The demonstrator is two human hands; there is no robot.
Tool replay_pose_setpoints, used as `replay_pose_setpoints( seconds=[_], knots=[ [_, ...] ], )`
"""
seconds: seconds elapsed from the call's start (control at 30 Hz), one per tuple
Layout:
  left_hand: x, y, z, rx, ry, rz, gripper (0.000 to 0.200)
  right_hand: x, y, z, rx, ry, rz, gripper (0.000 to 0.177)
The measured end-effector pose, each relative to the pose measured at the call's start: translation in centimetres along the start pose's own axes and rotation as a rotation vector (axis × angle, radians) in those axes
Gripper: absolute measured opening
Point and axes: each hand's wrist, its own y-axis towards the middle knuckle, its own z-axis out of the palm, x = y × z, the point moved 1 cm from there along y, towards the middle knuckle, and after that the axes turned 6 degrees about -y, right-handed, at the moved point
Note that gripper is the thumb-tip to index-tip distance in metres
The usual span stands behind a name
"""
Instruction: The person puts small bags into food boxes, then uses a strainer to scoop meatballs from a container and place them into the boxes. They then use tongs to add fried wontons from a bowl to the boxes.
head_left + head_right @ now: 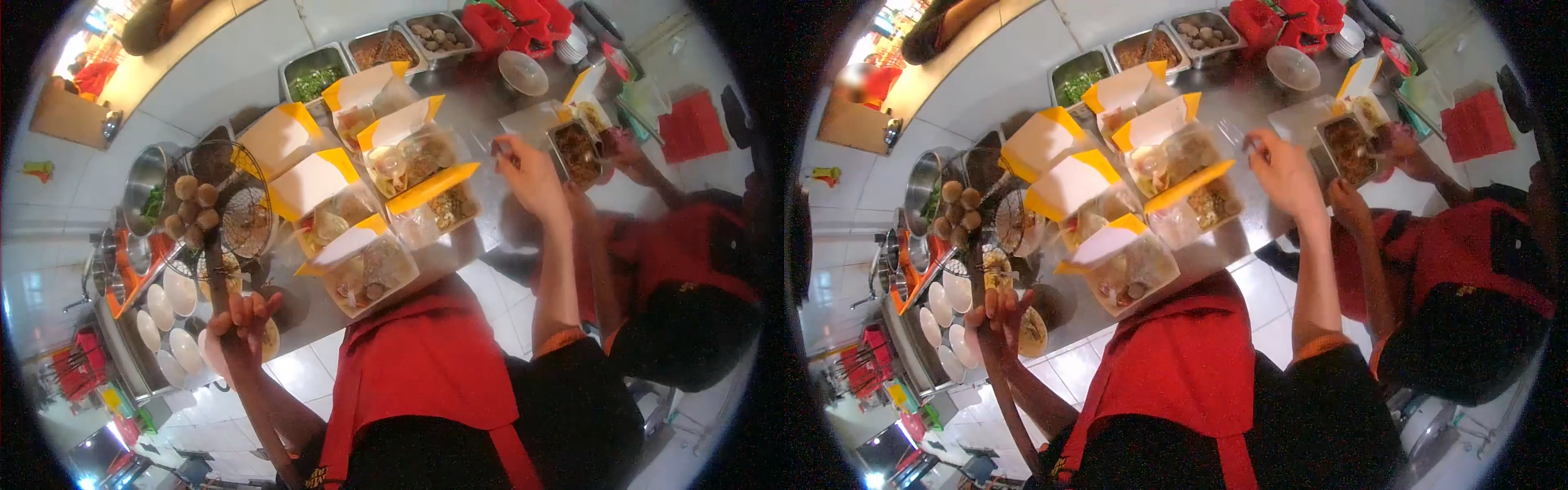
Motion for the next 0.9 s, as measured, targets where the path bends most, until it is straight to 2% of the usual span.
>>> replay_pose_setpoints(
  seconds=[0.1, 0.17, 0.2, 0.27, 0.3, 0.37, 0.4, 0.47, 0.6, 0.67, 0.7, 0.77, 0.8, 0.87, 0.9],
  knots=[
    [0.7, -0.5, 1.0, -0.004, -0.013, 0.015, 0.017, 0.5, 4.8, 0.2, -0.124, 0.026, -0.088, 0.032],
    [0.8, -1.1, 1.9, -0.045, 0.080, 0.004, 0.021, 0.9, 8.1, 1.2, -0.331, -0.025, -0.270, 0.031],
    [1.0, -1.2, 1.9, -0.045, 0.080, 0.014, 0.021, 0.1, 9.6, 2.2, -0.331, -0.022, -0.280, 0.031],
    [1.5, -1.3, 1.9, 0.025, 0.042, -0.001, 0.023, -0.9, 12.2, 3.8, -0.384, -0.070, -0.521, 0.030],
    [1.7, -1.3, 2.0, 0.027, 0.039, 0.014, 0.023, -0.9, 12.2, 3.7, -0.386, -0.068, -0.536, 0.030],
    [2.2, -1.8, 2.2, 0.014, 0.044, 0.013, 0.022, -1.1, 10.7, 4.1, 0.100, -0.256, -0.484, 0.031],
    [2.4, -1.8, 2.2, 0.003, 0.036, 0.032, 0.022, -1.1, 10.4, 4.1, 0.110, -0.258, -0.505, 0.031],
    [3.0, -2.0, 2.3, 0.052, -0.014, 0.006, 0.020, -1.7, 9.7, 4.4, 0.511, -0.256, -0.376, 0.032],
    [4.3, -2.0, 3.1, -0.064, -0.006, 0.095, 0.020, 0.8, 10.4, 4.9, 0.579, -0.253, -0.472, 0.031],
    [4.6, -1.8, 4.0, -0.069, -0.011, 0.127, 0.020, 2.5, 11.9, 5.4, 0.423, -0.118, -0.361, 0.037],
    [4.7, -1.8, 4.1, -0.072, -0.003, 0.130, 0.020, 3.1, 12.7, 5.7, 0.423, -0.110, -0.364, 0.037],
    [4.8, -1.8, 4.2, -0.038, -0.051, 0.117, 0.017, 3.8, 15.0, 6.1, 0.462, -0.392, -0.271, 0.054],
    [4.9, -1.7, 4.4, -0.036, -0.044, 0.119, 0.017, 2.1, 17.1, 7.6, 0.459, -0.385, -0.273, 0.054],
    [5.0, -1.6, 4.7, -0.003, -0.092, 0.118, 0.017, -2.8, 20.6, 12.3, 0.700, -0.764, -0.390, 0.053],
    [5.1, -1.6, 5.0, -0.008, -0.096, 0.121, 0.017, -2.5, 20.3, 11.9, 0.704, -0.767, -0.394, 0.053]
  ],
)
